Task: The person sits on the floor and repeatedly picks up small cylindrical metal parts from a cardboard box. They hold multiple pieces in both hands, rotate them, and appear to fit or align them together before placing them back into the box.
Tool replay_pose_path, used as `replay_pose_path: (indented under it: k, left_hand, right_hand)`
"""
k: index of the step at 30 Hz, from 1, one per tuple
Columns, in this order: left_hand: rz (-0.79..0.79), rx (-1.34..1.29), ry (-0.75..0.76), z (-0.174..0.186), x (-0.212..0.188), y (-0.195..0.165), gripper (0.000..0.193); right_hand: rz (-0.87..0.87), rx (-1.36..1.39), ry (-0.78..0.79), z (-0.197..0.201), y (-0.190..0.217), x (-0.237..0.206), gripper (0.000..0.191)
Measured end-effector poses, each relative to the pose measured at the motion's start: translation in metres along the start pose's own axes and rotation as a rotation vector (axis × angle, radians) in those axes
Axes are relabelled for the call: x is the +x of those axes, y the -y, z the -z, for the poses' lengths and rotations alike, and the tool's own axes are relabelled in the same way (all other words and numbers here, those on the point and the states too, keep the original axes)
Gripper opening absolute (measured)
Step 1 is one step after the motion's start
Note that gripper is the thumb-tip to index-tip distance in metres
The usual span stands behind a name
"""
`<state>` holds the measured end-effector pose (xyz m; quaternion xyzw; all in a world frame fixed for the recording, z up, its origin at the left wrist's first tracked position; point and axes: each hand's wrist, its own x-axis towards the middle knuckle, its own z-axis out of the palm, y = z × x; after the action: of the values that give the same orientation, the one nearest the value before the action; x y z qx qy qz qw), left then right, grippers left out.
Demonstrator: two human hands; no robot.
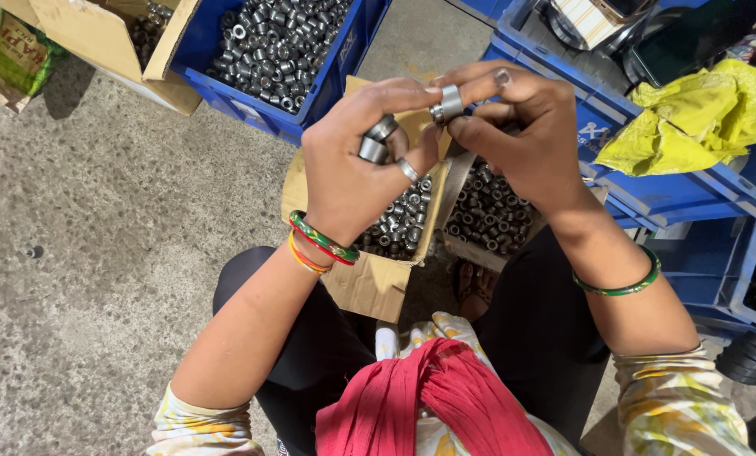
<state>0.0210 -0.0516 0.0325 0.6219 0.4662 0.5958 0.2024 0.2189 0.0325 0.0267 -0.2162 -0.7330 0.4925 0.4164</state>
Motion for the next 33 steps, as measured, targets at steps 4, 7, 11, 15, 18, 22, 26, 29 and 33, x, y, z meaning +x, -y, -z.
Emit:
replay_pose_path:
  k: [4, 7, 11, 15, 18, 22, 26, 29, 33]
  left_hand:
    - [-0.178, 0.152, 0.007, 0.001, -0.001, -0.002, 0.035]
    - [-0.203, 0.188, 0.027, 0.000, -0.002, 0.000, 0.031]
    - [-0.276, 0.244, 0.028, -0.002, -0.002, 0.004, 0.028]
    - [0.130, -0.012, -0.011, -0.006, 0.000, 0.009, 0.032]
    - [0.766, -0.700, -0.005, -0.004, 0.010, 0.021, 0.046]
    - [0.909, -1.051, 0.025, -0.001, 0.014, 0.032, 0.060]
    - [0.887, -0.879, 0.091, -0.004, 0.010, 0.029, 0.061]
    - [0.669, -0.598, 0.171, -0.009, 0.005, 0.022, 0.063]
    - [0.715, -0.618, 0.156, -0.012, 0.004, 0.019, 0.064]
  right_hand:
    - [-0.136, 0.210, -0.011, -0.003, 0.002, -0.001, 0.010]
    - [-0.205, 0.311, -0.007, -0.002, 0.003, 0.000, 0.011]
    - [-0.319, 0.389, 0.029, -0.002, 0.005, 0.004, 0.012]
    - [-0.490, 0.611, -0.053, -0.004, 0.006, 0.013, 0.008]
    - [-0.634, 0.792, -0.217, -0.001, 0.007, 0.018, 0.012]
    - [-0.437, 0.820, -0.091, -0.003, 0.003, 0.019, 0.023]
    - [-0.252, -0.057, -0.035, -0.012, 0.002, 0.009, 0.013]
    - [-0.133, -0.341, 0.100, -0.020, 0.003, 0.004, 0.028]
    - [-0.133, -0.411, 0.133, -0.022, 0.006, 0.005, 0.033]
